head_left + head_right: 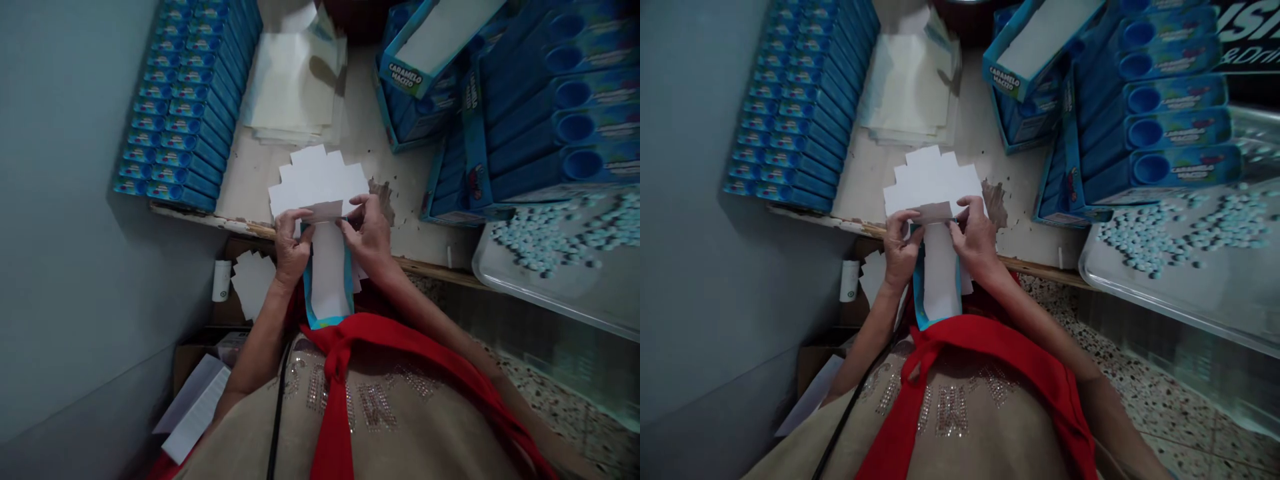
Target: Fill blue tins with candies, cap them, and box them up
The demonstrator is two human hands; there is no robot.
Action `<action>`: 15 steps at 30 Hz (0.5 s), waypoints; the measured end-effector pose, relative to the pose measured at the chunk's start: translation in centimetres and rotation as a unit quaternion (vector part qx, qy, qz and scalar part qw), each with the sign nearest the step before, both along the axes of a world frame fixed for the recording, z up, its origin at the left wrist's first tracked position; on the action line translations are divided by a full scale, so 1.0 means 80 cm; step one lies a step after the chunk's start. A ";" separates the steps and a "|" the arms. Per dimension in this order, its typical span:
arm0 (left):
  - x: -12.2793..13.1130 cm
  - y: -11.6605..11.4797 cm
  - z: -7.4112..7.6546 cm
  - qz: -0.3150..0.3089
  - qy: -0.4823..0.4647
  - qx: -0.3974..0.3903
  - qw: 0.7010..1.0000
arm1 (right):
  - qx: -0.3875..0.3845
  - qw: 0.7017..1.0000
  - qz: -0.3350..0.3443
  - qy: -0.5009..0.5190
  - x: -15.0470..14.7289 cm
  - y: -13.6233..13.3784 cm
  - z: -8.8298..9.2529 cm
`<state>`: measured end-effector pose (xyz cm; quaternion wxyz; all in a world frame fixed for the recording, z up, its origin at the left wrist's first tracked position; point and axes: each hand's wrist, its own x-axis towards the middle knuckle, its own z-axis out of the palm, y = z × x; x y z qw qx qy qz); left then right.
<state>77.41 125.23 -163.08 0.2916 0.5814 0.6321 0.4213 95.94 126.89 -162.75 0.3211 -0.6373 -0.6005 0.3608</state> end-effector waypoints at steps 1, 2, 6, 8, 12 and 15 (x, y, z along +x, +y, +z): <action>0.001 -0.001 -0.003 0.003 -0.005 0.002 1.000 | -0.005 1.000 -0.002 0.016 0.001 0.002 -0.001; 0.001 -0.002 -0.005 0.000 -0.013 0.002 1.000 | -0.008 0.999 0.006 0.030 0.004 0.004 0.000; 0.000 -0.008 0.003 -0.027 -0.035 0.025 0.999 | 0.002 0.994 0.105 0.033 0.025 0.011 0.012; -0.001 -0.007 0.012 -0.012 -0.053 0.013 0.998 | 0.002 0.987 0.156 0.035 0.036 0.017 0.019; -0.005 0.002 0.027 -0.036 -0.076 -0.071 0.994 | -0.070 0.977 0.188 0.069 0.038 0.034 0.027; -0.007 0.004 0.035 -0.073 -0.071 -0.088 0.991 | -0.063 0.987 0.144 -0.009 0.022 0.038 0.032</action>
